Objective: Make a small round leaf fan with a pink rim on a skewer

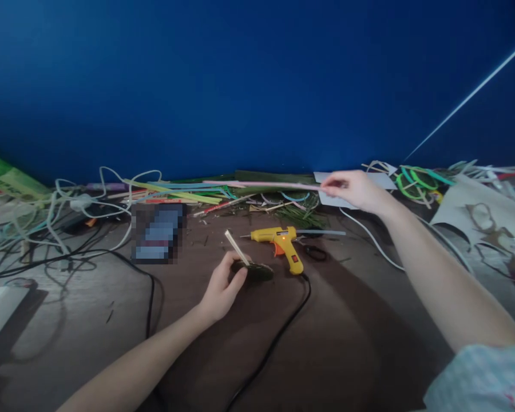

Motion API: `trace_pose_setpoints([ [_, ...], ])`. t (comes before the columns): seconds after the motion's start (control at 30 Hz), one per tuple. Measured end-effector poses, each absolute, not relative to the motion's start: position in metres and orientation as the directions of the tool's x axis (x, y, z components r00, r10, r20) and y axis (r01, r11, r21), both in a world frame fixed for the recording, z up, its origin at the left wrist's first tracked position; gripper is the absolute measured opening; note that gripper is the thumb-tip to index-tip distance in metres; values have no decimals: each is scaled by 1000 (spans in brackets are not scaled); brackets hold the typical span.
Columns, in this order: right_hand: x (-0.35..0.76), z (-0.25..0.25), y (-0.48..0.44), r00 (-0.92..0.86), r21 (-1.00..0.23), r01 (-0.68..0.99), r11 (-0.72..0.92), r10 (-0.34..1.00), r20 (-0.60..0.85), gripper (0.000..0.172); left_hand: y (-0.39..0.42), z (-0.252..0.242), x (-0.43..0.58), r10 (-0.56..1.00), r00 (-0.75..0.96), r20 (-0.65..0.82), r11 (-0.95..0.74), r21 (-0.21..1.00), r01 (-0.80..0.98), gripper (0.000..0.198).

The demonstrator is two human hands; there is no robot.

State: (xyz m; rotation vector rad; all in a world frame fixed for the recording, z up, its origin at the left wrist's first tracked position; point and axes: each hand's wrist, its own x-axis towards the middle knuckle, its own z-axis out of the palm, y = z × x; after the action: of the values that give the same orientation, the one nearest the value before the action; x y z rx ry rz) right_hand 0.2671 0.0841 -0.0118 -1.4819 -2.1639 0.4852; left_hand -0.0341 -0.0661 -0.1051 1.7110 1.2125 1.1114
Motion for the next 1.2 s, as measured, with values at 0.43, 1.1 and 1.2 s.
trace_pose_setpoints([
  [0.43,286,-52,70,-193,-178,959,221,968,162,23,-65,-105,-33,961,167,219,-265,902,340,14],
  [1.1,126,-68,83,-632,-376,672,638,759,159,10,-66,-101,-32,965,167,203,-247,915,318,12],
  [1.2,140,-42,68,-607,-413,636,651,754,253,10,-65,-103,-32,970,161,183,-227,919,322,12],
])
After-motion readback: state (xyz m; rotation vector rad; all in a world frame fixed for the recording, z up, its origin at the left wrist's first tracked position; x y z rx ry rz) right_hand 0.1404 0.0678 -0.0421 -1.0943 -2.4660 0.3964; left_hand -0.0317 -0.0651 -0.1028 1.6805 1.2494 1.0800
